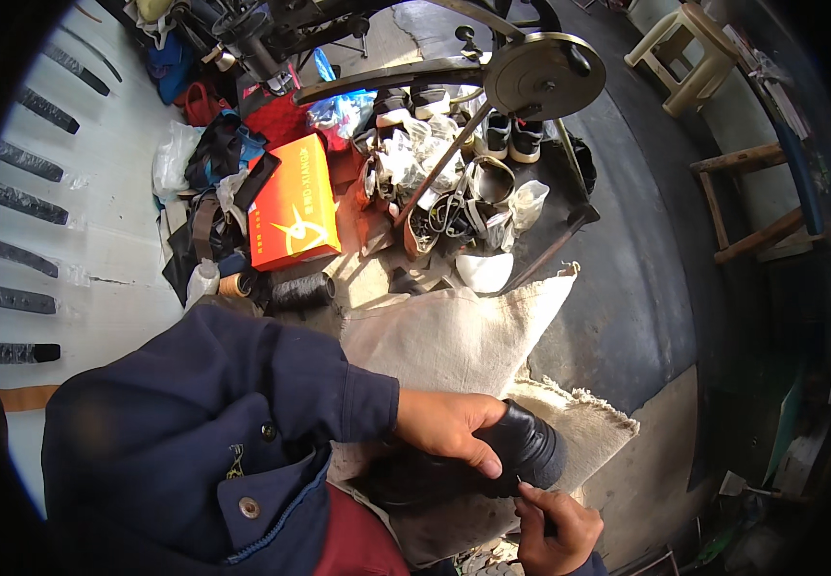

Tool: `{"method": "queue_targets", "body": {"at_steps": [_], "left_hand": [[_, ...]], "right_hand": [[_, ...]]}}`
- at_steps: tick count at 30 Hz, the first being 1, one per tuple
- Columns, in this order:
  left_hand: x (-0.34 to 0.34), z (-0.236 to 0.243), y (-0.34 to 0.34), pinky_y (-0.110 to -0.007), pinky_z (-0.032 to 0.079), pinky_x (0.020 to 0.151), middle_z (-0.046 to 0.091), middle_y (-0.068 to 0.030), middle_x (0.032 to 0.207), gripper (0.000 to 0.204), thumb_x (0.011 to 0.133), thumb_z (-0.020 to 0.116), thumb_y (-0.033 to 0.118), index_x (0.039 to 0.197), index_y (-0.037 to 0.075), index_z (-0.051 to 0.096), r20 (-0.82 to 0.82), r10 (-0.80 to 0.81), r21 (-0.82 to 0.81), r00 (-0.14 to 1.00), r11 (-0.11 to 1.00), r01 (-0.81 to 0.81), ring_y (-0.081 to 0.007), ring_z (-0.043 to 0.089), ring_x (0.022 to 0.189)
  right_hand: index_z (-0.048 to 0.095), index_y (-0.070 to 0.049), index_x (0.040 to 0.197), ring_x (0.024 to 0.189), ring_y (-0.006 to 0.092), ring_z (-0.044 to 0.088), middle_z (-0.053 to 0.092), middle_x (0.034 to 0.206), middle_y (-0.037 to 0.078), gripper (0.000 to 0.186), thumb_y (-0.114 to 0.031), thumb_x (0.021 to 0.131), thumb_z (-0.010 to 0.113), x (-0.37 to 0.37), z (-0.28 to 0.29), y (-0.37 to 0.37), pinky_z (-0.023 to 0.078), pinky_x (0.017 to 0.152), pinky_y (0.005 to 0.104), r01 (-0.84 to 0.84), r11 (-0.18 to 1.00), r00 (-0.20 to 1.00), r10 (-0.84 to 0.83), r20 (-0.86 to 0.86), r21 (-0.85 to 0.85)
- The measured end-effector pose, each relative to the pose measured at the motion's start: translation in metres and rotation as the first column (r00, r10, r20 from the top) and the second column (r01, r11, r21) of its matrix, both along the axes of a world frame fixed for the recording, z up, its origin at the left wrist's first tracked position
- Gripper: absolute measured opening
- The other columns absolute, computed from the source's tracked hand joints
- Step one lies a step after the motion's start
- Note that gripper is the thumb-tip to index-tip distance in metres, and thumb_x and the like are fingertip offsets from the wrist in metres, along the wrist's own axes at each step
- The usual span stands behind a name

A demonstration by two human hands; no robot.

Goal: The person holds a black shoe on their lap and repeatedly uses a small pointed tool to work along the seam where the sole meets the upper. They rotate the shoe to access different sections and continue the same action throughout the clip.

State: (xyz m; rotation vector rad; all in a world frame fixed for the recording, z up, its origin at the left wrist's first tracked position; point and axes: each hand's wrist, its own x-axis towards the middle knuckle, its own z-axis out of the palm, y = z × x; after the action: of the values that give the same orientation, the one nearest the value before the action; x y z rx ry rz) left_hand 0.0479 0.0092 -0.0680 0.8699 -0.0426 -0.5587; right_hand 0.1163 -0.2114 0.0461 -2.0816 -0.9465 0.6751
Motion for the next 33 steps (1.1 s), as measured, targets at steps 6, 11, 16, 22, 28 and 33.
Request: {"method": "queue_targets", "body": {"at_steps": [6,11,16,22,28,33], "left_hand": [[0.001,-0.002,-0.003,-0.032,0.051,0.096,0.07,-0.0081,0.12,0.048,0.089,0.08,0.012,0.131,-0.001,0.059,-0.003,0.03,0.043,1.0,0.999,-0.03,-0.0143,0.063,0.109],[-0.001,0.004,-0.003,-0.031,0.05,0.097,0.07,-0.003,0.117,0.04,0.093,0.077,0.014,0.128,-0.001,0.062,0.056,0.049,0.11,0.997,0.992,-0.055,-0.0103,0.06,0.107],[-0.013,0.014,-0.003,-0.031,0.053,0.09,0.072,-0.0085,0.116,0.045,0.092,0.078,0.016,0.128,-0.004,0.061,0.087,0.022,0.113,0.996,0.993,-0.032,-0.0129,0.064,0.103],[-0.036,0.038,-0.001,-0.03,0.05,0.082,0.071,-0.0031,0.104,0.03,0.101,0.068,0.019,0.121,-0.003,0.062,0.291,0.011,0.02,0.957,1.0,-0.018,-0.008,0.058,0.094],[-0.042,0.06,0.011,-0.031,0.048,0.074,0.068,-0.0061,0.095,0.02,0.1,0.068,0.016,0.098,-0.003,0.063,0.322,-0.059,0.527,0.945,0.841,-0.127,-0.0099,0.059,0.086],[-0.058,0.067,0.02,-0.03,0.049,0.067,0.07,-0.0118,0.114,0.017,0.101,0.066,0.013,0.091,0.0,0.063,0.395,0.312,0.327,0.864,0.831,-0.45,-0.0145,0.063,0.082]], "right_hand": [[0.073,0.003,0.106,0.065,0.011,0.068,0.072,0.074,0.01,0.014,0.005,0.093,0.07,-0.002,-0.003,0.006,0.053,0.06,0.0257,0.007,1.0,0.996,-0.007,0.09,-0.003],[0.072,0.002,0.105,0.067,0.0094,0.068,0.073,0.076,0.009,0.011,0.002,0.094,0.072,-0.007,-0.01,0.004,0.054,0.062,0.0251,0.116,0.993,0.993,-0.115,-0.029,0.022],[0.072,0.003,0.106,0.068,0.0103,0.069,0.074,0.078,0.009,0.013,0.003,0.093,0.074,-0.019,-0.014,-0.015,0.055,0.063,0.0241,0.134,0.985,0.99,-0.13,-0.048,0.106],[0.071,0.004,0.105,0.068,0.0111,0.069,0.073,0.079,0.01,0.013,0.004,0.092,0.074,-0.047,-0.003,-0.041,0.055,0.063,0.025,0.171,0.979,0.985,-0.17,-0.012,0.114],[0.07,0.004,0.101,0.063,0.014,0.069,0.071,0.072,0.01,0.014,0.006,0.088,0.073,-0.054,-0.018,-0.048,0.054,0.061,0.0261,0.251,0.955,0.964,-0.261,0.049,0.161],[0.065,0.003,0.094,0.061,0.0149,0.07,0.07,0.068,0.011,0.016,0.003,0.085,0.077,-0.051,-0.024,-0.053,0.053,0.059,0.0267,0.306,0.94,0.949,-0.313,0.028,0.151]]}}
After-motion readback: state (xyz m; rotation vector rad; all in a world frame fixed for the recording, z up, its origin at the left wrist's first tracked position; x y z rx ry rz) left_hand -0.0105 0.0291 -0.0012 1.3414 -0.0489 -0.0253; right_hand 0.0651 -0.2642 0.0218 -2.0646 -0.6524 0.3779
